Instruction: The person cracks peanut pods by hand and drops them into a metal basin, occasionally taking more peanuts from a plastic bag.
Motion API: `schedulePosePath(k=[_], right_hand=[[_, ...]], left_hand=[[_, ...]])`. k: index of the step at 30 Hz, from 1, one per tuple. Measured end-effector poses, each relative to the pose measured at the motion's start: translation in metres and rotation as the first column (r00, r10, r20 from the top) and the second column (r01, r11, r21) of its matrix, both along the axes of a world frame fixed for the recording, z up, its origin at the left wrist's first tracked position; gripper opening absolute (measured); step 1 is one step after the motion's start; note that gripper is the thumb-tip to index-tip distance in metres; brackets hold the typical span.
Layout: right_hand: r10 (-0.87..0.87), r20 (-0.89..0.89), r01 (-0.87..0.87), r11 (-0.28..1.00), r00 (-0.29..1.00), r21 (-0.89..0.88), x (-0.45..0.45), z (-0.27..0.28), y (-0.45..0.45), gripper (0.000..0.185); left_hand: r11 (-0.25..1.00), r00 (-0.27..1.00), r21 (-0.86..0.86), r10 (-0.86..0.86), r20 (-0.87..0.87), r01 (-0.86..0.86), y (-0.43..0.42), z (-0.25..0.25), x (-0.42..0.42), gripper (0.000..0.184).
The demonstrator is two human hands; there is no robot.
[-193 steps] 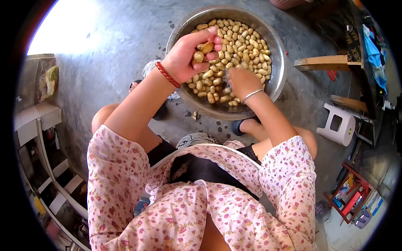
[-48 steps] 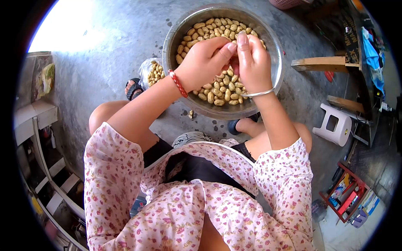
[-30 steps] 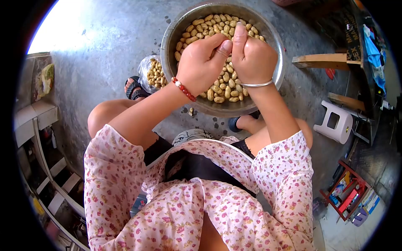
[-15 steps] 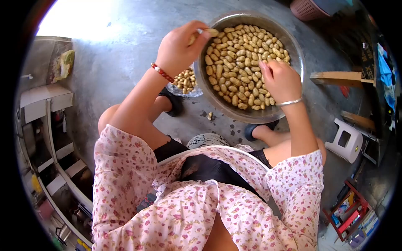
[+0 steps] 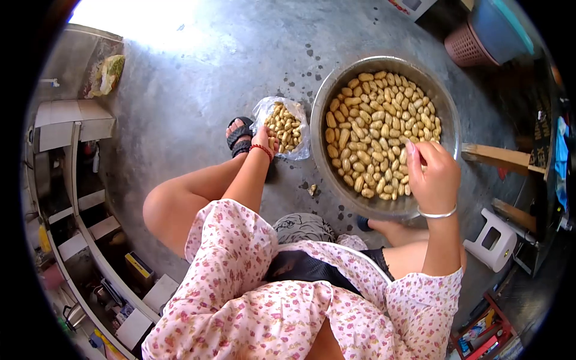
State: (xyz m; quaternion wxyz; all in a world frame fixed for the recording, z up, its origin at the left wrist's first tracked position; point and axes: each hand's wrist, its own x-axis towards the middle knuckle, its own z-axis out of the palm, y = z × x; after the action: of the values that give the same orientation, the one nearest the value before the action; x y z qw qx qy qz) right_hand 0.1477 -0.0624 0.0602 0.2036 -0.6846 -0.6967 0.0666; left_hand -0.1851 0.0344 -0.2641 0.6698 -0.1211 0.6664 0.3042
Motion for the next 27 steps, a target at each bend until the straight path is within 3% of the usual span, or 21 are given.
schedulePosePath(k=[2,5,10,12,13,14,15,16,17,18,20,23,25,27], right_hand=[[-0.016,-0.005,0.015,1.0,1.0,-0.016,0.001,-0.004,0.004,0.018],[-0.023,0.008,0.024,0.996,1.0,-0.085,0.005,-0.011,0.005,0.016],[-0.044,-0.002,0.043,0.988,0.999,-0.148,0.004,-0.013,0.011,0.015],[-0.043,-0.01,0.041,0.985,0.999,-0.168,0.004,-0.012,0.012,0.015],[-0.042,-0.007,0.04,0.985,0.999,-0.17,0.004,-0.012,0.012,0.015],[-0.038,-0.005,0.037,0.985,0.999,-0.17,0.003,-0.012,0.013,0.015],[-0.037,-0.005,0.036,0.985,0.999,-0.17,0.002,-0.012,0.013,0.015],[-0.033,-0.002,0.032,0.985,0.999,-0.168,0.001,-0.013,0.013,0.014],[-0.028,0.001,0.028,0.985,1.0,-0.168,0.001,-0.013,0.013,0.014],[-0.022,0.005,0.023,0.984,1.0,-0.175,0.001,-0.013,0.013,0.014],[-0.014,0.013,0.016,0.981,1.0,-0.191,0.003,-0.013,0.013,0.014],[-0.04,0.016,0.042,0.987,0.999,-0.157,0.004,-0.019,0.011,0.013],[-0.04,0.018,0.042,0.986,0.999,-0.162,0.005,-0.021,0.009,0.012],[-0.037,0.013,0.039,0.986,0.999,-0.164,0.006,-0.022,0.008,0.012]], left_hand=[[1.0,0.992,0.025,-0.006,-0.126,0.009,0.009,-0.016,0.004,0.018],[0.968,0.945,0.191,-0.096,-0.313,0.161,0.029,-0.027,0.008,0.03],[0.896,0.942,0.299,-0.334,-0.036,0.329,0.053,-0.019,-0.006,0.059],[0.915,0.939,0.23,-0.297,-0.174,0.332,0.055,-0.002,0.002,0.055],[0.832,0.81,0.228,-0.369,-0.455,0.507,0.05,-0.038,-0.004,0.048],[0.732,0.605,0.17,-0.384,-0.697,0.66,0.046,-0.074,-0.011,0.043],[0.65,0.271,0.084,-0.193,-0.943,0.755,0.031,-0.008,0.023,0.034],[0.517,0.164,0.001,-0.27,-0.949,0.856,0.025,0.007,0.032,0.033],[0.445,0.088,-0.022,-0.223,-0.971,0.895,0.012,-0.001,0.044,0.037],[0.331,0.021,-0.144,-0.448,-0.894,0.932,0.003,-0.005,0.055,0.045],[0.166,-0.073,-0.228,-0.634,-0.77,0.959,-0.01,0.006,0.076,0.059],[0.159,-0.378,-0.512,-0.499,-0.779,0.844,-0.024,-0.026,0.096,0.043],[0.11,-0.436,-0.567,-0.527,-0.729,0.816,-0.023,-0.04,0.098,0.032],[0.194,-0.246,-0.369,-0.465,-0.85,0.909,-0.023,-0.037,0.095,0.023]])
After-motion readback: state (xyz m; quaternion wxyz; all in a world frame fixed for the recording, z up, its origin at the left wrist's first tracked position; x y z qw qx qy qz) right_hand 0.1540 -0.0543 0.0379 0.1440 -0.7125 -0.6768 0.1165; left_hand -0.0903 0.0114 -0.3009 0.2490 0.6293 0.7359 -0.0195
